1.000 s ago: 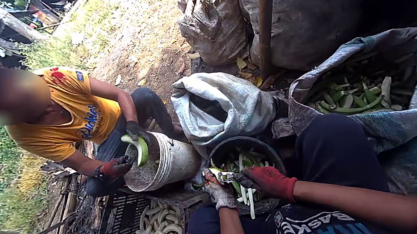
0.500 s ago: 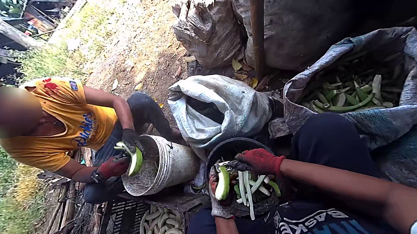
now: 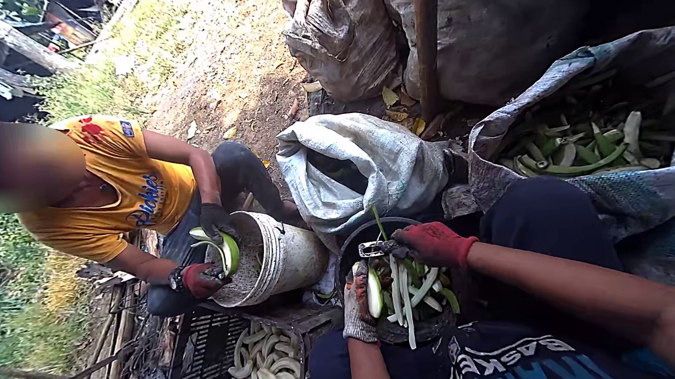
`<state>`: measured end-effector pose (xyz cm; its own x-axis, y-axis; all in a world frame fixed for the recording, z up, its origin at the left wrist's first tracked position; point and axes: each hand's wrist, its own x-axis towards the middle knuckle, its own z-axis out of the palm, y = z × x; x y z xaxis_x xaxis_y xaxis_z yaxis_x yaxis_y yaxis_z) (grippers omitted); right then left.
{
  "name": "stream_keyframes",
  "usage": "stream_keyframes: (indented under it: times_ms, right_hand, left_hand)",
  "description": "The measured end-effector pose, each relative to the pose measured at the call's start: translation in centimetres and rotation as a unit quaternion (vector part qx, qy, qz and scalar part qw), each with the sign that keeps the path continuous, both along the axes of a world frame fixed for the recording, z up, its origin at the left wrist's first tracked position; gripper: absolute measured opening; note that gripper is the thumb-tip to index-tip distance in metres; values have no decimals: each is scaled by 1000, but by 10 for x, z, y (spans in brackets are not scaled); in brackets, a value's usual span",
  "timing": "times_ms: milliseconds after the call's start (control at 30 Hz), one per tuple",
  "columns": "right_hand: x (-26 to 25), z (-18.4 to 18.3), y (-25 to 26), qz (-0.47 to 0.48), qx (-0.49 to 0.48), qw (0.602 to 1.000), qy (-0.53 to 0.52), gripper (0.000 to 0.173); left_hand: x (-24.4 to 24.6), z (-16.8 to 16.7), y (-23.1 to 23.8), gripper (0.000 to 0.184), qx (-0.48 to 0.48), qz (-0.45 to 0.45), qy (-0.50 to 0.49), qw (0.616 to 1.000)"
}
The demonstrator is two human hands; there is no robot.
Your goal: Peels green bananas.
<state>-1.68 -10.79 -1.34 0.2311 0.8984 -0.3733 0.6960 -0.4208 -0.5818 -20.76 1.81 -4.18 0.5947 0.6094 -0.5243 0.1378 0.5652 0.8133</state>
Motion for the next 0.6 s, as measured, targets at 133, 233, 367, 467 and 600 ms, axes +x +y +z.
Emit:
stream_keyframes:
  times_ms: [133,233,367,467,600]
  right_hand:
    - [-30,-21,-19,55,52,997,4,37]
    - [-41,-30,-26,77,115,990,-23,39]
    - [-49,-15,-18,46,62,996,-41,46]
    - [-42,-6,-5,-7,4,1000,-25,44]
    - [-27,-8,-9,58,35,998,-18,38]
  left_hand:
    - [8,-7,0,39,-115,147,-75,980]
    - [6,-15,-2,41,-131,192,-112,966]
    - [12,-11,-2,37,-144,226,-125,955]
    - [12,-11,-2,45,-94,153,-92,979]
    - [9,-15,-1,42,-155,129,-144,969]
